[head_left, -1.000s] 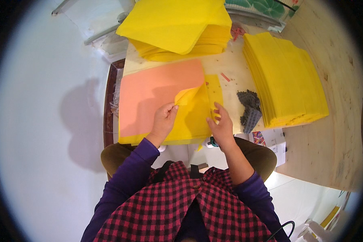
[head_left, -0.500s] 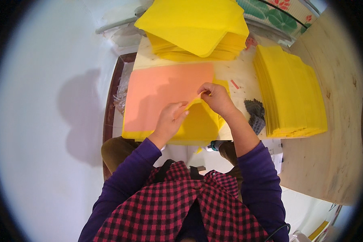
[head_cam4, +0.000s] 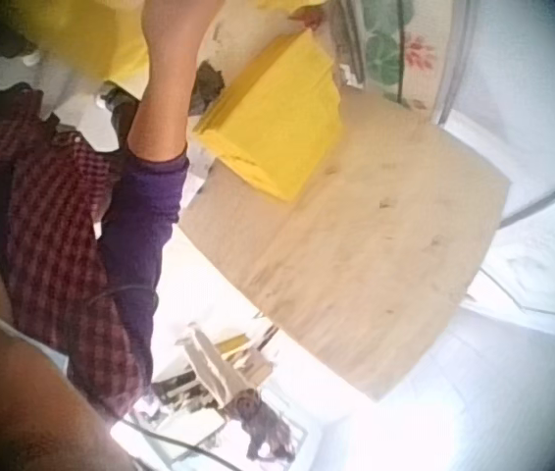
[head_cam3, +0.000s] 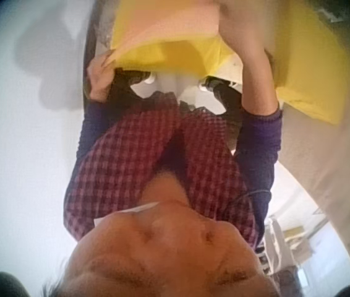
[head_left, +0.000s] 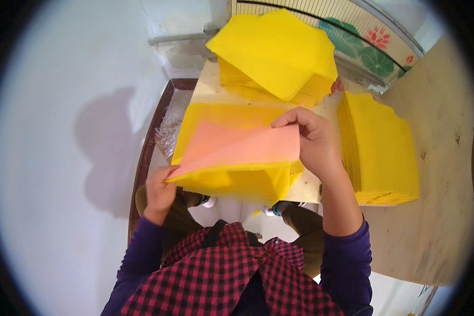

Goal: The person folds yellow and pink paper sheets on a table, aligning edges and pressing creases. They repeatedly pick up sheets, fold them in half, and stack the folded pieces.

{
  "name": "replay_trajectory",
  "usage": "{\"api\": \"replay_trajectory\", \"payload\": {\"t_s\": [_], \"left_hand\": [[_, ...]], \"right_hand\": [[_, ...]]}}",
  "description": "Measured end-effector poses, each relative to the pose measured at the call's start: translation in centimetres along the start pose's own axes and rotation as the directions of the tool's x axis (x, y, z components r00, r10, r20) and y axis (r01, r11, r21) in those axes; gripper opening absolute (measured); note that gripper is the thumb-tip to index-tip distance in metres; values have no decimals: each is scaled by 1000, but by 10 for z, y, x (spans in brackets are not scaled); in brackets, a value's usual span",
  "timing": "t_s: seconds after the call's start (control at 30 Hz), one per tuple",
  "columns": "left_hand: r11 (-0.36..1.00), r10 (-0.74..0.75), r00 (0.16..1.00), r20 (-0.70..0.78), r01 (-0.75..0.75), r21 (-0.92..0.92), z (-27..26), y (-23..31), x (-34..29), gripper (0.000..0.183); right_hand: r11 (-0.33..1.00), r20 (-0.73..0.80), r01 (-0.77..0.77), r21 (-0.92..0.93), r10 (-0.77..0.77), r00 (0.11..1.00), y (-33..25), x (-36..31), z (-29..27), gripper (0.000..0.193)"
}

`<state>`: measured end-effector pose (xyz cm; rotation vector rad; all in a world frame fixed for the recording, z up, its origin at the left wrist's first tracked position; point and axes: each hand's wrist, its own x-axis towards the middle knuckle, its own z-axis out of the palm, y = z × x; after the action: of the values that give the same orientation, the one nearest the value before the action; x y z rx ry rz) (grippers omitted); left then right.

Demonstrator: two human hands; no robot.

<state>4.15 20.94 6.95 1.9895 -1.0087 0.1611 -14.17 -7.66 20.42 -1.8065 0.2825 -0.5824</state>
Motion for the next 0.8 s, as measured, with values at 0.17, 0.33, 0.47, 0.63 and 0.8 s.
{"api": "replay_trajectory", "payload": {"t_s": [0.17,0.33,0.47,0.63,0.8], "left_hand": [[981,-171,982,-77,162,-108,-78,27,38,17],[991,61,997,-37,-56,125,-112,54,138,17],[951,245,969,-22,-236,202,-111,69,240,22],[843,430,898,-98,-360,400,-124,105,351,28],[849,529,781,-332,-483,215,-125,146,383,24]], "right_hand": [[988,11,117,105,-119,993,-49,11,-9,19],[988,-96,145,-57,-150,984,-82,55,-35,9],[986,-210,78,-149,-108,972,-105,99,-56,6],[972,-290,163,-171,-207,934,-135,158,-90,10],[895,-347,411,-173,-446,825,-152,176,-122,19]]}}
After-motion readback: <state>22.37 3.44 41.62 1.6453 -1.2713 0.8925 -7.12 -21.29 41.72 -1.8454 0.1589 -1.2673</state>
